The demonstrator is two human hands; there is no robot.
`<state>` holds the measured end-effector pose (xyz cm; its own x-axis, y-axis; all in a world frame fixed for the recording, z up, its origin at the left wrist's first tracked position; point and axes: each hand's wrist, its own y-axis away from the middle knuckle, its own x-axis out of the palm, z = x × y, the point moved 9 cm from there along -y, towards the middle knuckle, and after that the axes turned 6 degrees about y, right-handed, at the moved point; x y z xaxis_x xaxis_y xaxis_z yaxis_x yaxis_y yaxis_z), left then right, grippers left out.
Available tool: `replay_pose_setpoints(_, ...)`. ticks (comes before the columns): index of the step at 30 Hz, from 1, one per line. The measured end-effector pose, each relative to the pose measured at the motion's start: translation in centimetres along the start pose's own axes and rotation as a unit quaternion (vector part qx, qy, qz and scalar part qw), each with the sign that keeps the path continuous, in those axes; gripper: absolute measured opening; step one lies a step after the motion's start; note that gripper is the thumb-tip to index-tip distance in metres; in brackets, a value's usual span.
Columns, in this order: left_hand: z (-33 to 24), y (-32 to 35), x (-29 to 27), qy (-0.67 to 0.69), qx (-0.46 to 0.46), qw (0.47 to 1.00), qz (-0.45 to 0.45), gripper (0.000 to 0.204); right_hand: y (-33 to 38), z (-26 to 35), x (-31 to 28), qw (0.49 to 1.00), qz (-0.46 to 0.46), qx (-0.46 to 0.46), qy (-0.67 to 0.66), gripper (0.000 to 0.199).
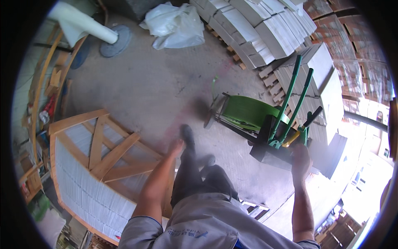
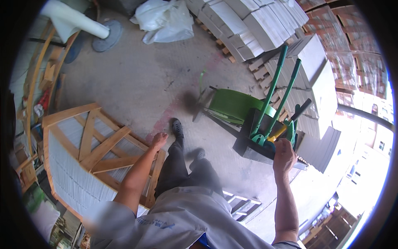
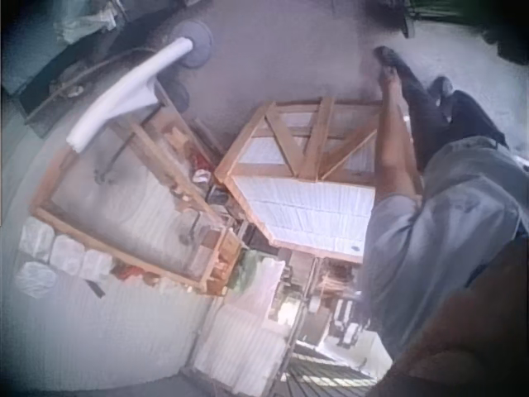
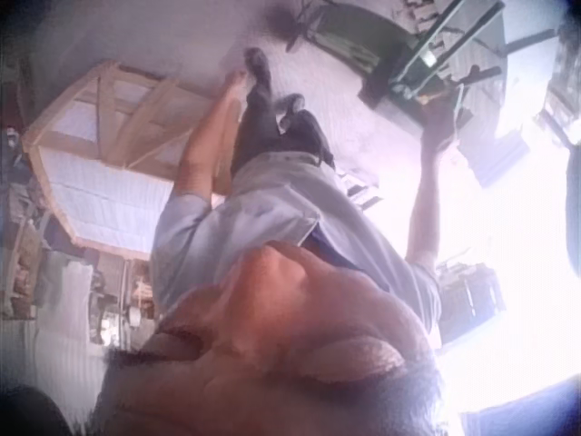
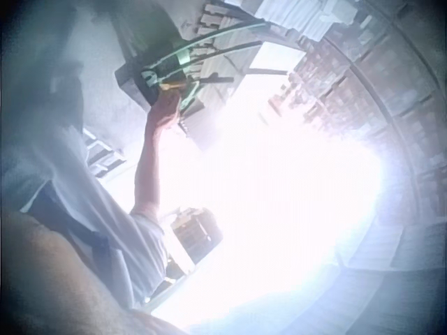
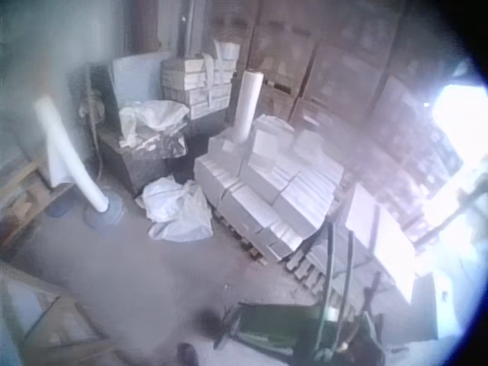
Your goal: The person repeatedly picks up white rectangular panels from a metal rack and places them onto a wooden pallet, building a neat stack. The person then uses a green strap and a handheld strapping tool to secure the stacked panels on the pallet.
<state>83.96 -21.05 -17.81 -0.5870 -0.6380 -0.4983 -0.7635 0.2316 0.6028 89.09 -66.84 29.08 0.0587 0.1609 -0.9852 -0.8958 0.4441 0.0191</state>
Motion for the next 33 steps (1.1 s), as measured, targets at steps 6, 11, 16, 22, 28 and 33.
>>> replay_pose_setpoints(6,-4.3,-12.2,3.5,-0.051,0.021,0.998,0.011,0.021,-0.6,1.2,0.3,0.999,-0.016,0.009,-0.048,0.009)
replay_pose_setpoints(11,-7.1,-21.6,6.8,0.01,0.036,0.999,0.031,0.028,-0.9,1.5,1.0,0.999,0.019,0.017,0.019,0.013)
replay_pose_setpoints(16,-9.2,-30.3,8.9,-0.031,0.084,0.996,0.003,0.043,-1.5,2.4,2.0,0.988,0.061,-0.079,0.119,0.011)
replay_pose_setpoints(22,-12.3,-36.7,12.0,-0.182,0.324,0.925,-0.081,0.038,-1.0,-0.1,2.3,0.979,0.087,0.033,0.181,0.022)
replay_pose_setpoints(28,-6.7,-39.2,17.5,-0.333,0.284,0.885,0.157,0.016,-0.8,-1.6,2.2,0.984,0.102,0.09,0.11,0.026)
replay_pose_setpoints(33,-0.8,-33.8,15.9,-0.076,0.176,0.964,0.181,0.031,-0.7,-1.9,2.2,0.984,0.114,0.11,0.085,0.03)
